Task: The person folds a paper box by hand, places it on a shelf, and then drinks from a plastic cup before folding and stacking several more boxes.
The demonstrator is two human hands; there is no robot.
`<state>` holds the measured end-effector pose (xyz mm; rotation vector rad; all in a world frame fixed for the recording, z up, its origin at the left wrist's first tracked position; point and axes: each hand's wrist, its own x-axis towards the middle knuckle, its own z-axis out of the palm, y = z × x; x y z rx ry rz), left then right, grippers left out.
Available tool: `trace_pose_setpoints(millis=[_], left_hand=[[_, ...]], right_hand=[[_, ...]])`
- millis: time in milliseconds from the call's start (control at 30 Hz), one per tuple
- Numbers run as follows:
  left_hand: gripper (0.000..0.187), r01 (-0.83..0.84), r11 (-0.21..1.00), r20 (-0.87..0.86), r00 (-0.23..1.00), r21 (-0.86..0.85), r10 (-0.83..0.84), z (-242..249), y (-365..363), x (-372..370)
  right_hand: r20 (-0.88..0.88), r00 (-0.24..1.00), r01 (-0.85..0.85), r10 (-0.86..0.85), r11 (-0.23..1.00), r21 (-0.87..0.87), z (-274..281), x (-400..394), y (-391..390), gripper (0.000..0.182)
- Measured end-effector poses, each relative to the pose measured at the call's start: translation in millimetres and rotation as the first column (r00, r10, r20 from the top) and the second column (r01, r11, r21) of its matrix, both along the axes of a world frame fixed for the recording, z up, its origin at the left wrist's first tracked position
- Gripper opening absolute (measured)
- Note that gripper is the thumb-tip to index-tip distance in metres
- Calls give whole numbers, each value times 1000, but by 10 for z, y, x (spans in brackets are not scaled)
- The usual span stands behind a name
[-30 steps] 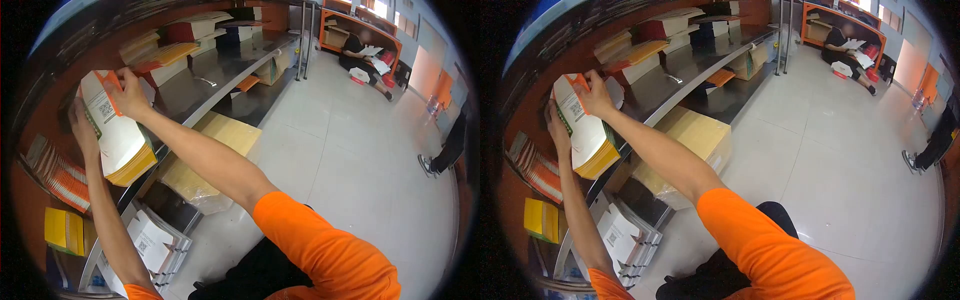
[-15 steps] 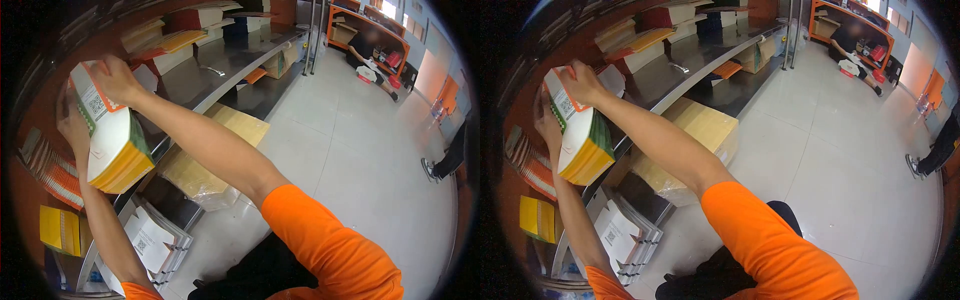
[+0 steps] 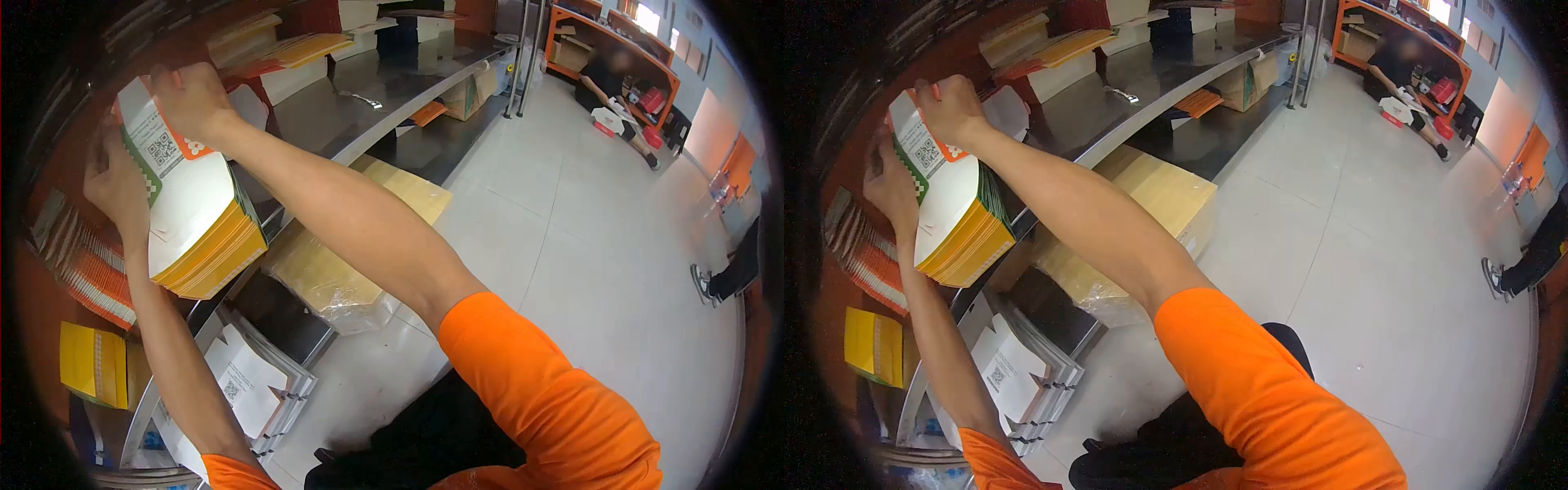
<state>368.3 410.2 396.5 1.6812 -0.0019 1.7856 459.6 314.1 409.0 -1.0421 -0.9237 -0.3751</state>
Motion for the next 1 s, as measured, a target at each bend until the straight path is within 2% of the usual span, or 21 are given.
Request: trace_pose_setpoints(millis=[100,167,200,267,400,467,667,800,900,1000], left_hand=[[37,-54,998,-19,998,-28,54,19,-54,-23],[37,-144,989,-43,988,29,145,8,-30,-32],[37,-148,989,-43,988,29,149,5,-28,-26],[37,-20,1000,-17,1000,7,20,5,-36,-10],[36,-34,999,6,999,20,34,-7,-34,7],[37,4,1000,-4,1000,-21,-4,-8,-18,9],[39,-93,995,-39,995,48,95,-3,8,2],[38,-98,993,-42,994,62,101,-6,15,12],[37,-37,996,-13,999,76,38,-18,37,32],[37,-131,986,-26,991,100,134,-12,29,22]], right_hand=[[5,999,42,-42,999,-23,6,-35,-39,50],[21,998,54,-54,999,-1,-13,-10,11,50],[39,996,75,-76,997,21,-20,4,28,51],[42,997,60,-61,998,29,-36,-7,1,51],[45,999,-9,7,998,64,-58,28,51,51],[47,999,22,-24,999,47,-58,11,29,51],[71,994,79,-79,997,9,-52,11,-15,52],[76,990,117,-116,993,-3,-54,16,13,53],[78,983,168,-168,986,7,-50,-19,10,54],[54,989,137,-135,990,-34,-42,-20,6,53]])
